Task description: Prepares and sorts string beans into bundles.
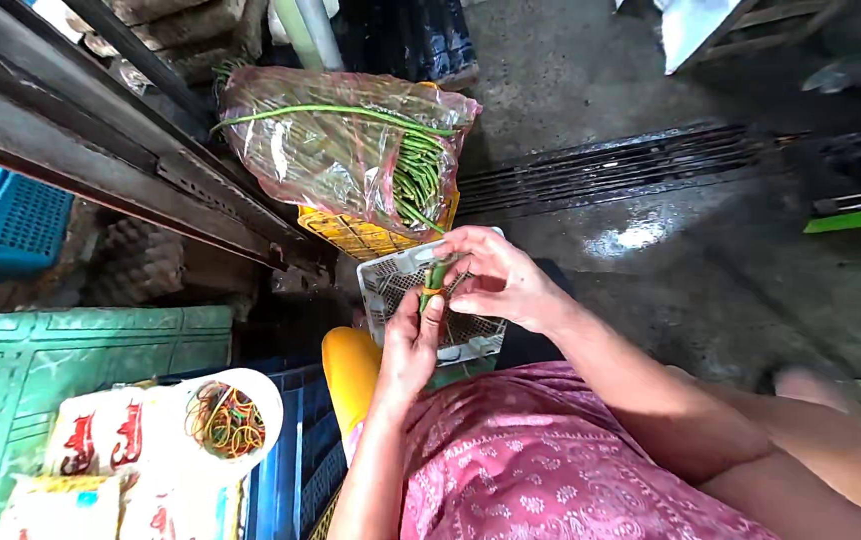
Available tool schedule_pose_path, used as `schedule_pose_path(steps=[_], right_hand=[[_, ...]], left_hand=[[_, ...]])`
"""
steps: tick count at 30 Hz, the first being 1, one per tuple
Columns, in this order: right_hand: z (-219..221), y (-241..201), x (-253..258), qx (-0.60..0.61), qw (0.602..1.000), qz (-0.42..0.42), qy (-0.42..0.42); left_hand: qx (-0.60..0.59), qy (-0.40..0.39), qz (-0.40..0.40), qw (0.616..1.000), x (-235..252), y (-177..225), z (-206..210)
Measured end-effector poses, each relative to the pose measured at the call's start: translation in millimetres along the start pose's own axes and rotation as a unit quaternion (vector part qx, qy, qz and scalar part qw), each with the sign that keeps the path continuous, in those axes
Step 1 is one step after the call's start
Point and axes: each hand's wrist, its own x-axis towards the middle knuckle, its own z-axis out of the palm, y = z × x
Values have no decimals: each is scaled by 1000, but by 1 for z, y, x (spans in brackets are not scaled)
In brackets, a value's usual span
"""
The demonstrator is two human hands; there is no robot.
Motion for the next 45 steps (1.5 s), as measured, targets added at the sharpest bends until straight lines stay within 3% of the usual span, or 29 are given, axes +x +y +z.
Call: schedule_pose_path(steps=[3, 6, 9, 12, 15, 18, 24, 28, 32, 33, 37, 38, 43, 45], right_hand=[[-9, 30, 2, -13, 997, 4, -80], [-5, 73, -8, -142, 951, 149, -230], [-14, 116, -7, -269, 874, 311, -259], [-48, 171, -4, -308, 853, 363, -214], [-70, 194, 15, -387, 799, 402, -225], [-79, 207, 37, -437, 760, 423, -228], [-71, 206, 94, -470, 692, 465, -289], [-80, 175, 129, -459, 640, 516, -335], [-107, 205, 131, -504, 607, 500, -358], [-110, 219, 128, -516, 609, 491, -349], [-117, 270, 115, -482, 681, 476, -277], [-110, 262, 118, -465, 699, 480, -252], [-46, 135, 151, -332, 823, 460, -38], [-43, 132, 147, -290, 841, 456, 6]], left_hand=[[-196, 11, 22, 980, 3, -1, -4], [-320, 104, 19, 942, 14, 2, -9], [-321, 269, -23, 908, 34, -16, -30], [-247, 372, -155, 881, 53, -66, -64], [-244, 402, -294, 832, 67, -125, -80], [-257, 437, -365, 781, 77, -174, -87], [-258, 471, -407, 739, 95, -213, -102], [-279, 474, -412, 726, 102, -223, -109], [-256, 463, -450, 720, 112, -244, -108], [-247, 462, -465, 714, 114, -252, -107], [-220, 463, -496, 701, 127, -270, -104], [-219, 466, -496, 699, 129, -274, -104], [-207, 405, -521, 722, 138, -295, -110], [-198, 390, -536, 722, 137, -302, -111]])
